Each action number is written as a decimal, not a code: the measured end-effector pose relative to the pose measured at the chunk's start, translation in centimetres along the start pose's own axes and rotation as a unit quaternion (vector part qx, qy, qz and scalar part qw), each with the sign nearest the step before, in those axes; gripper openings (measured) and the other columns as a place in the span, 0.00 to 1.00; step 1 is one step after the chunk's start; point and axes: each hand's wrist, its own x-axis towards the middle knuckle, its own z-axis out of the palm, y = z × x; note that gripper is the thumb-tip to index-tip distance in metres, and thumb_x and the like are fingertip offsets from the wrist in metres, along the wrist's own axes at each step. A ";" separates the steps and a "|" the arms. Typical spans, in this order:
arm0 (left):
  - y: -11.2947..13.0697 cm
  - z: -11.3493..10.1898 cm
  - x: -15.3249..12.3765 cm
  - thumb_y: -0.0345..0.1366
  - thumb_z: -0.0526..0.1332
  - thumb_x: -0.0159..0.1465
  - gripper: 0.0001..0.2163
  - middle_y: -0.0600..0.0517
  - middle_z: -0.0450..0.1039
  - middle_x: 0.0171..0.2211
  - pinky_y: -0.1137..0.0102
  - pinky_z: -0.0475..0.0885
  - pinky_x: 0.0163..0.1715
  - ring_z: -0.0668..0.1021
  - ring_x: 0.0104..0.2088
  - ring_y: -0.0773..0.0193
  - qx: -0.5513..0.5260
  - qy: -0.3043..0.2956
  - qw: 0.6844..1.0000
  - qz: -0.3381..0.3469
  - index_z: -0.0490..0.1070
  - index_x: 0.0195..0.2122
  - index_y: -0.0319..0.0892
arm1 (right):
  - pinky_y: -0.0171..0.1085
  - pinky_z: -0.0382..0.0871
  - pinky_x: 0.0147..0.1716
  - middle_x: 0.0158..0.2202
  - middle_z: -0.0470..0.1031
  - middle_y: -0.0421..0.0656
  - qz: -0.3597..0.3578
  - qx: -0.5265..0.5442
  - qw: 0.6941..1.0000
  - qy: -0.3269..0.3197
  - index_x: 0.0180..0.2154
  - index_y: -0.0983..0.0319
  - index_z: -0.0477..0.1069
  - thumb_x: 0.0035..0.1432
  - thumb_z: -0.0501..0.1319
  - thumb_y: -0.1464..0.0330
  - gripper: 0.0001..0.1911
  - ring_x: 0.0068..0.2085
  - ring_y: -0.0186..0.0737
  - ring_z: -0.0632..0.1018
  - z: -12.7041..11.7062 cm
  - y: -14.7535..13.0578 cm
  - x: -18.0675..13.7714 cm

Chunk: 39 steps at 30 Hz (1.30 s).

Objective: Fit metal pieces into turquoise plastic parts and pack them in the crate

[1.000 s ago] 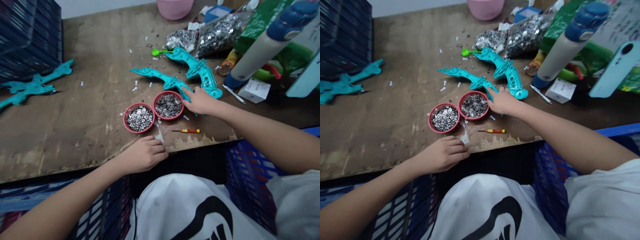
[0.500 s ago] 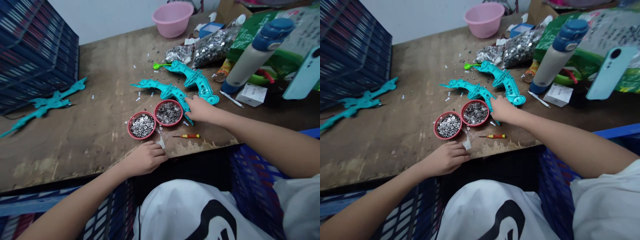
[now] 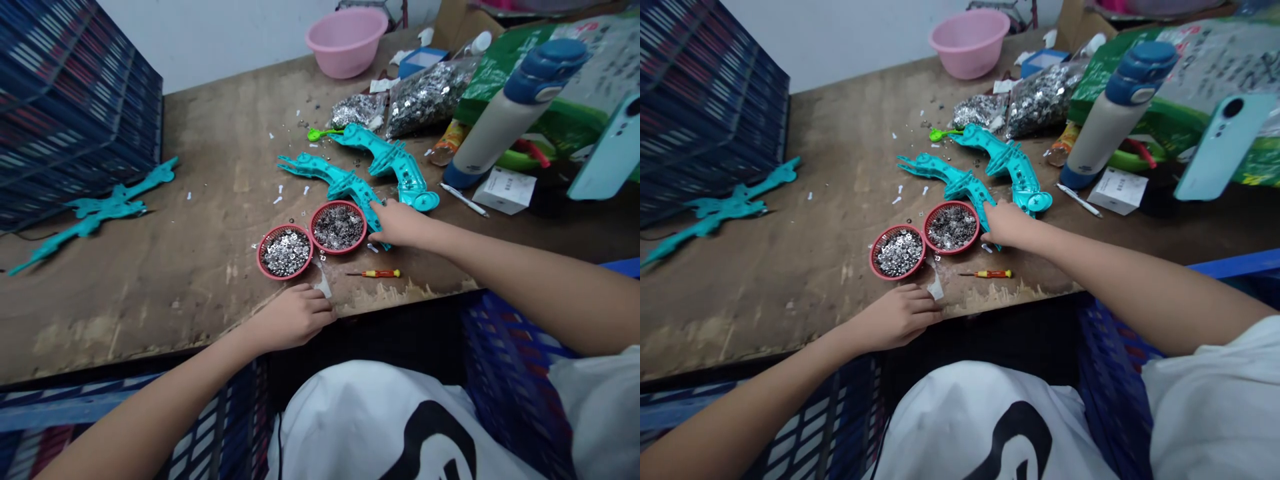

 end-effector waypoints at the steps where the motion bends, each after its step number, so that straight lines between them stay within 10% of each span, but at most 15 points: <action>1: 0.0 0.0 0.0 0.28 0.61 0.82 0.12 0.45 0.91 0.49 0.53 0.76 0.48 0.86 0.48 0.51 0.003 -0.001 1.000 0.005 0.85 0.55 0.43 | 0.52 0.81 0.60 0.69 0.78 0.73 0.002 -0.005 1.000 0.002 0.81 0.73 0.66 0.77 0.75 0.58 0.44 0.63 0.72 0.86 0.3 -0.1 0.0; 13: -0.4 0.2 0.6 0.31 0.66 0.81 0.07 0.45 0.90 0.45 0.55 0.72 0.43 0.86 0.44 0.52 0.034 0.003 0.999 -0.007 0.86 0.51 0.45 | 0.52 0.84 0.55 0.69 0.77 0.76 0.017 -0.082 0.996 0.030 0.87 0.75 0.53 0.79 0.66 0.64 0.46 0.60 0.71 0.89 1.7 -0.7 -0.4; 20: 0.1 -3.4 -0.8 0.31 0.64 0.84 0.08 0.45 0.89 0.45 0.58 0.75 0.45 0.87 0.46 0.54 0.080 0.088 0.993 -0.003 0.85 0.51 0.46 | 0.58 0.85 0.61 0.74 0.74 0.80 -0.045 -0.101 0.990 0.089 0.89 0.76 0.46 0.77 0.70 0.55 0.58 0.67 0.78 0.86 3.3 0.9 0.5; 26: -9.3 -5.9 -7.6 0.35 0.58 0.84 0.15 0.44 0.90 0.50 0.60 0.81 0.51 0.88 0.50 0.53 0.137 0.103 0.967 -0.187 0.85 0.60 0.47 | 0.64 0.89 0.50 0.81 0.72 0.71 -0.097 -0.100 0.981 0.136 0.91 0.60 0.49 0.71 0.72 0.54 0.60 0.58 0.80 0.90 3.6 3.2 -1.4; 32: -24.7 -6.0 -19.2 0.34 0.59 0.78 0.32 0.31 0.59 0.88 0.44 0.78 0.72 0.73 0.80 0.33 0.106 0.039 0.757 -0.644 0.72 0.82 0.38 | 0.58 0.75 0.25 0.53 0.91 0.64 -0.089 -0.058 0.967 0.230 0.88 0.57 0.58 0.81 0.54 0.47 0.44 0.39 0.76 0.91 0.8 3.2 -2.4; 39: -31.8 -4.5 -26.8 0.41 0.64 0.74 0.28 0.23 0.37 0.92 0.27 0.64 0.78 0.58 0.85 0.20 0.013 -0.001 0.599 -0.801 0.82 0.69 0.28 | 0.54 0.64 0.15 0.34 0.87 0.50 -0.153 0.041 0.942 0.296 0.86 0.33 0.60 0.79 0.60 0.51 0.40 0.26 0.73 0.85 1.4 4.2 -1.2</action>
